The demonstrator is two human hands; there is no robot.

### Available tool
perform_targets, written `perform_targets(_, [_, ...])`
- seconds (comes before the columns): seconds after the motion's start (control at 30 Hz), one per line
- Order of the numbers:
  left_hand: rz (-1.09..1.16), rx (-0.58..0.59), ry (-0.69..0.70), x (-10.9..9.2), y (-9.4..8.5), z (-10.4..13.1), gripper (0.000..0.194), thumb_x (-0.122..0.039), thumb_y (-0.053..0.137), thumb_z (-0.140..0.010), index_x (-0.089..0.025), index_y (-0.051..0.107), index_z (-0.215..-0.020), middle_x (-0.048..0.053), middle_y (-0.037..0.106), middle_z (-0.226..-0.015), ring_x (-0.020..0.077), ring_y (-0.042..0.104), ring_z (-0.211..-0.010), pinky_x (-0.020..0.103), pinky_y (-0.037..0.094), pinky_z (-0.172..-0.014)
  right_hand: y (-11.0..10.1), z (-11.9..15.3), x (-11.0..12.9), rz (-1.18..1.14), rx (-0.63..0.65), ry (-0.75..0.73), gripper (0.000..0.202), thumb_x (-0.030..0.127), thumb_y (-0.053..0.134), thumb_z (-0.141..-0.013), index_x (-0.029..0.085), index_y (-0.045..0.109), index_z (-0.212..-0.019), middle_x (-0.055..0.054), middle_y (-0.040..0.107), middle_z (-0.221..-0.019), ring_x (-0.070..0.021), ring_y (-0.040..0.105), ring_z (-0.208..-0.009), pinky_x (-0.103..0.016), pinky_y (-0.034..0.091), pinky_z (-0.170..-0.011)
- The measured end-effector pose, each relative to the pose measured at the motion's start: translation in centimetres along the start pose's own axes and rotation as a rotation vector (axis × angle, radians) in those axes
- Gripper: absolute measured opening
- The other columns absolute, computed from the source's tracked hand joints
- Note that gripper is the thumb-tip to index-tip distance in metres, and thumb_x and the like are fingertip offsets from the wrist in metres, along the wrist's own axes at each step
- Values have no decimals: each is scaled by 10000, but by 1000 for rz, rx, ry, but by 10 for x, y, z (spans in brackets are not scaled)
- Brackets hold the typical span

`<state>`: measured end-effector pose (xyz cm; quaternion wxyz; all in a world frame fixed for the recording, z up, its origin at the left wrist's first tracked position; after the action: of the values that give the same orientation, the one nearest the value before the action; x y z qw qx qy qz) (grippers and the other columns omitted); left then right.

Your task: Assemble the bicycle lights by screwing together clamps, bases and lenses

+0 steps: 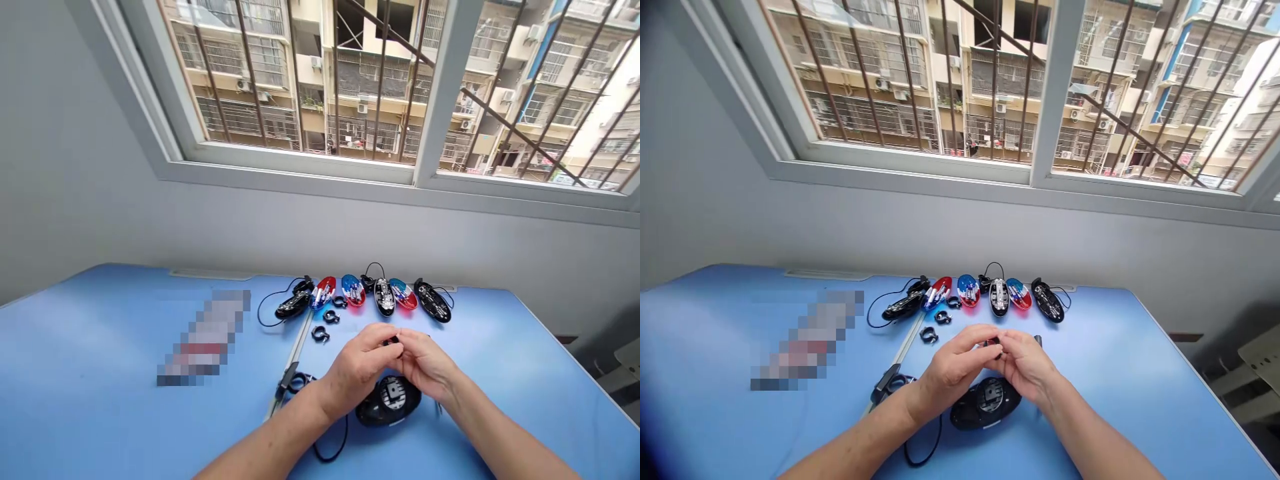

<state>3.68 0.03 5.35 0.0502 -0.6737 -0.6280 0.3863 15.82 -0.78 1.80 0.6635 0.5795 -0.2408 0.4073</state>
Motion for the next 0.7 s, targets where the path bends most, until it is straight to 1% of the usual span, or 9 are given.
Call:
perform_targets(0.1, [-36, -42, -25, -4, -11, -5, 345, -113, 391, -905, -215, 715, -971, 105, 691, -1046, 210, 620, -995, 333, 512, -861, -8, 0, 7, 147, -94, -31, 334, 269, 881, -514, 129, 665, -727, 3, 648, -694, -99, 603, -632, -245, 530, -648])
perform_targets(0.2, [-16, -221, -142, -4, -44, -14, 267, -141, 474, -875, -214, 728, -912, 90, 706, -1000, 208, 636, -937, 329, 514, -847, -10, -4, 14, 362, -147, -77, 340, 331, 854, -542, 146, 623, -710, -12, 651, -693, -115, 595, -606, -253, 526, -566])
perform_targets(0.23, [17, -298, -199, -3, -58, -16, 216, -150, 528, -842, -210, 732, -880, 78, 715, -967, 210, 643, -923, 330, 511, -858, -7, -6, 15, 455, -138, -99, 329, 347, 829, -571, 153, 610, -722, -17, 653, -697, -125, 595, -599, -257, 518, -535])
perform_targets(0.3, [128, -415, -390, 6, -83, -12, 156, -178, 603, -785, -201, 730, -872, 48, 722, -893, 204, 655, -858, 313, 521, -818, 4, -10, 17, 682, -95, -174, 248, 333, 754, -652, 171, 590, -743, -7, 636, -668, -141, 596, -583, -255, 494, -494])
perform_targets(0.37, [301, -451, -599, 18, -97, 1, 138, -216, 649, -729, -184, 720, -842, 36, 718, -828, 193, 657, -756, 290, 533, -694, 22, -14, 17, 965, -16, -308, 96, 259, 646, -743, 184, 587, -752, 11, 611, -629, -142, 592, -579, -243, 469, -497])
perform_targets(0.4, [380, -426, -701, 24, -99, 10, 166, -240, 661, -720, -175, 711, -865, 36, 713, -812, 185, 651, -710, 294, 533, -661, 32, -16, 16, 1122, 34, -395, 31, 211, 593, -776, 187, 593, -755, 12, 611, -632, -137, 591, -588, -236, 459, -515])
perform_targets(0.5, [468, -424, -860, 36, -98, 44, 186, -253, 695, -668, -149, 701, -822, 41, 705, -738, 187, 643, -690, 294, 515, -652, 62, -25, 4, 1511, 178, -626, 145, 100, 512, -812, 191, 618, -773, -3, 657, -713, -124, 591, -640, -217, 434, -573])
perform_targets(0.6, [513, -439, -914, 40, -92, 71, 170, -255, 706, -650, -153, 699, -786, 46, 709, -740, 187, 636, -705, 297, 500, -674, 79, -42, -13, 1634, 239, -650, 167, 69, 519, -817, 190, 628, -780, -5, 675, -737, -123, 593, -658, -208, 414, -592])
perform_targets(0.7, [542, -426, -955, 38, -89, 86, 162, -261, 698, -660, -157, 699, -784, 34, 693, -702, 176, 617, -666, 292, 488, -644, 92, -56, -29, 1738, 298, -628, 139, 77, 563, -806, 191, 634, -840, -19, 684, -782, -137, 602, -698, -213, 396, -601])
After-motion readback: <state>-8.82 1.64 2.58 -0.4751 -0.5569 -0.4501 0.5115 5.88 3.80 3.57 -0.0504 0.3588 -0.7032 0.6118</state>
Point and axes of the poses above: each hand's wrist, its own z-axis away from the middle knuckle, its own y-axis out of the palm, x = y × z, the point moved 4 cm from there along -z, towards the middle knuckle
